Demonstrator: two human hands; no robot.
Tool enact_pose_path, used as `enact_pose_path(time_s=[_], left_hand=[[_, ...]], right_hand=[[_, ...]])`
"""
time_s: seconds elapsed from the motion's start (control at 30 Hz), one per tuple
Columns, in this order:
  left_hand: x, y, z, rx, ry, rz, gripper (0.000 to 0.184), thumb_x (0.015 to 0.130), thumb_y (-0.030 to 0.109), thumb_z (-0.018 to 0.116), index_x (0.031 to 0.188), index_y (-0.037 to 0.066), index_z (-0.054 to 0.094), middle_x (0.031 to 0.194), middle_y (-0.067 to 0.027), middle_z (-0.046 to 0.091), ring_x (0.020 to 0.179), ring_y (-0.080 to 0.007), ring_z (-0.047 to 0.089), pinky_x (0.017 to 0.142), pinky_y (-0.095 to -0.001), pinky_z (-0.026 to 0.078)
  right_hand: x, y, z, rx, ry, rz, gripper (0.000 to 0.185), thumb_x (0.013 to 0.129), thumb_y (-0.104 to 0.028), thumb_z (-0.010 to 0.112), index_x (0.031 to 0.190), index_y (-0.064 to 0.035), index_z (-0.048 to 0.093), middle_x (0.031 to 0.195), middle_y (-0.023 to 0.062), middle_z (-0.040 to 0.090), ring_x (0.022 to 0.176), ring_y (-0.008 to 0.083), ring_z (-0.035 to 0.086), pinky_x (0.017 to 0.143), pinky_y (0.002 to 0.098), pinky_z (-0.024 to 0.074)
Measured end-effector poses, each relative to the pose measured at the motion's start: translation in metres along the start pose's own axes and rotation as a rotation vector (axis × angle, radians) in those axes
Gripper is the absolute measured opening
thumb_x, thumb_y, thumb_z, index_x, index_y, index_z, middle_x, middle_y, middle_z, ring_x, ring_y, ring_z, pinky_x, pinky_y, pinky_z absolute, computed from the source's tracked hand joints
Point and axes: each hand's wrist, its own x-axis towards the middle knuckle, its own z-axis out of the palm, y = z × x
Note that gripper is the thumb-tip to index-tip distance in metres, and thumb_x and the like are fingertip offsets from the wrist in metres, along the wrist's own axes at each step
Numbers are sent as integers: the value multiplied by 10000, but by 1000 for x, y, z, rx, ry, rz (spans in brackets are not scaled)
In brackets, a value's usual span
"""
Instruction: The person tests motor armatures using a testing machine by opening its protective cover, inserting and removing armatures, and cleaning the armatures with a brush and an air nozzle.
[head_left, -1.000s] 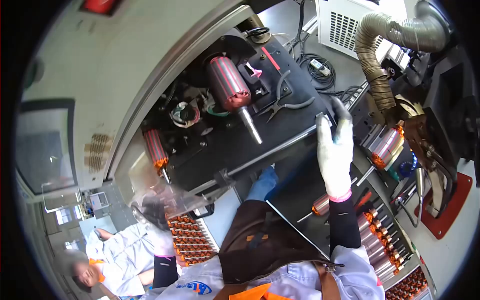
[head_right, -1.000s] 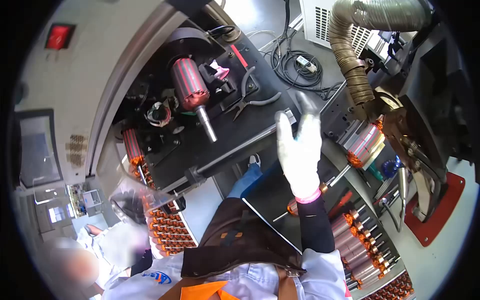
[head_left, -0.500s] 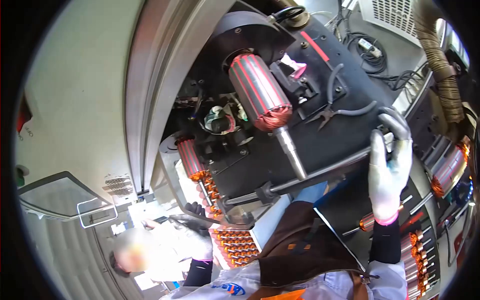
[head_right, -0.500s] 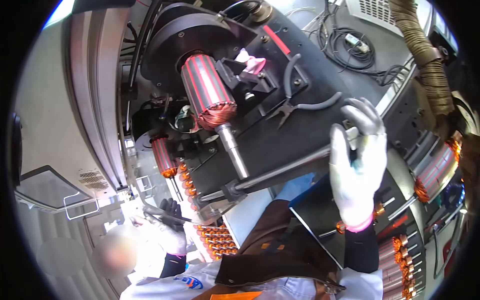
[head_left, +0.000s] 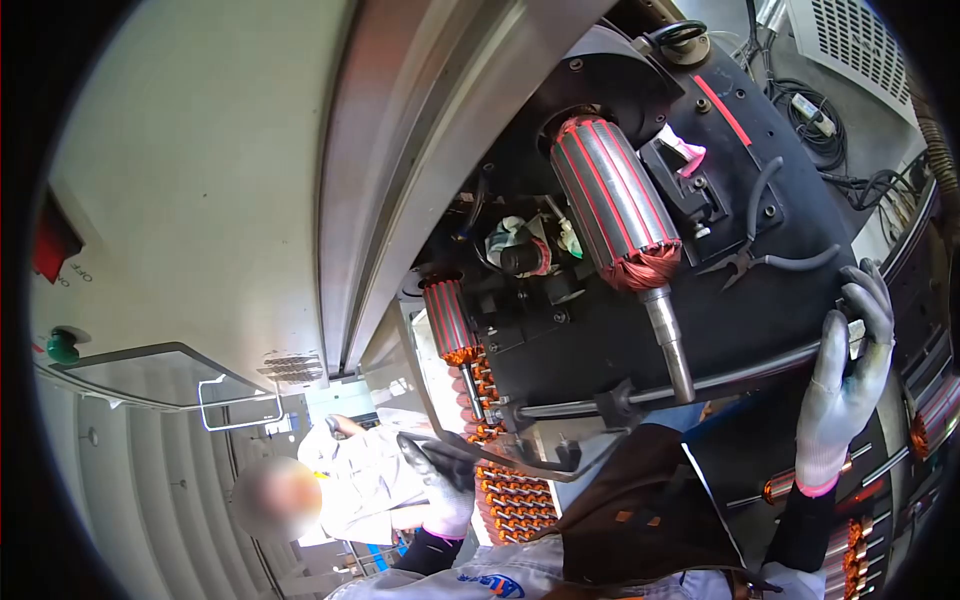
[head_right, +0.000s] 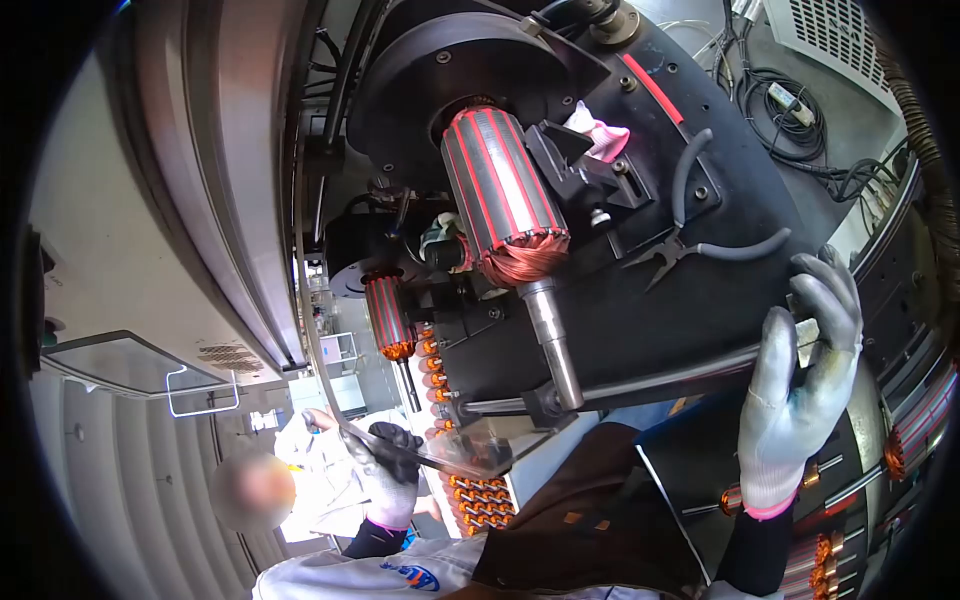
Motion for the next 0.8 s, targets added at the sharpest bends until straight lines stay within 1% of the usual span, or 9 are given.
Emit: enact_pose_path(time_s=[0.03, 0.17, 0.2, 0.3, 0.33, 0.43, 0.57, 0.73, 0.8], left_hand=[[-3, -3, 10, 345, 49, 97, 557, 895, 660, 455, 828, 107, 471, 698, -31, 468, 642, -162, 451, 673, -316, 405], [7, -19, -4, 165, 63, 227, 441, 932, 534, 496, 830, 105, 469, 690, -21, 463, 646, -153, 447, 654, -314, 390], [8, -19, -7, 169, 63, 232, 441, 932, 534, 496, 830, 105, 469, 690, -21, 463, 646, -153, 447, 654, -314, 390], [14, -16, -14, 265, 6, 198, 280, 945, 360, 536, 853, 107, 462, 703, -14, 461, 652, -146, 448, 659, -301, 380], [16, -15, -22, 267, 7, 201, 280, 945, 360, 536, 853, 107, 462, 703, -14, 461, 652, -146, 448, 659, -301, 380], [29, -9, -58, 409, -220, 185, 565, 898, 693, 393, 865, 130, 420, 829, -24, 474, 756, -133, 456, 696, -310, 406], [19, -14, -24, 479, -65, 292, 552, 886, 687, 431, 869, 136, 398, 786, -13, 425, 722, -140, 424, 712, -322, 400], [24, -12, -34, 563, -77, 306, 560, 857, 690, 477, 874, 138, 382, 766, -8, 391, 711, -142, 409, 713, -314, 391], [26, -14, -34, 433, -46, 323, 211, 894, 300, 519, 861, 119, 416, 726, -5, 427, 654, -125, 429, 672, -298, 395]], right_hand=[[0, 1, 0, -10, 3, -9, 294, 855, 52, 542, 1140, -18, 544, 1200, 158, 576, 1229, 301, 495, 1051, 397, 353], [-1, 3, 1, -23, 10, -28, 299, 860, 57, 519, 1148, -17, 537, 1203, 164, 571, 1247, 308, 478, 1061, 406, 346], [-1, 3, 1, -17, 8, -29, 298, 861, 56, 513, 1149, -17, 535, 1202, 165, 571, 1253, 312, 472, 1063, 410, 344], [-3, 6, 2, 4, 13, -13, 298, 862, 54, 502, 1149, -20, 528, 1198, 170, 571, 1264, 321, 460, 1069, 419, 337], [-4, 7, 3, 16, 13, 4, 297, 862, 54, 497, 1148, -23, 525, 1196, 173, 572, 1268, 325, 455, 1073, 424, 332], [-7, 7, 9, 45, 27, 32, 297, 860, 56, 490, 1144, -27, 518, 1191, 178, 573, 1274, 332, 448, 1076, 434, 327], [-8, 10, 6, 45, 35, 30, 301, 855, 62, 481, 1139, -29, 512, 1183, 184, 573, 1276, 341, 444, 1075, 447, 327], [-6, 9, 6, 23, 19, -8, 305, 854, 68, 472, 1140, -31, 511, 1178, 188, 573, 1276, 353, 442, 1073, 454, 331], [-6, 9, 5, 22, 23, -4, 306, 854, 68, 471, 1141, -32, 511, 1178, 188, 573, 1276, 356, 442, 1073, 455, 332]])
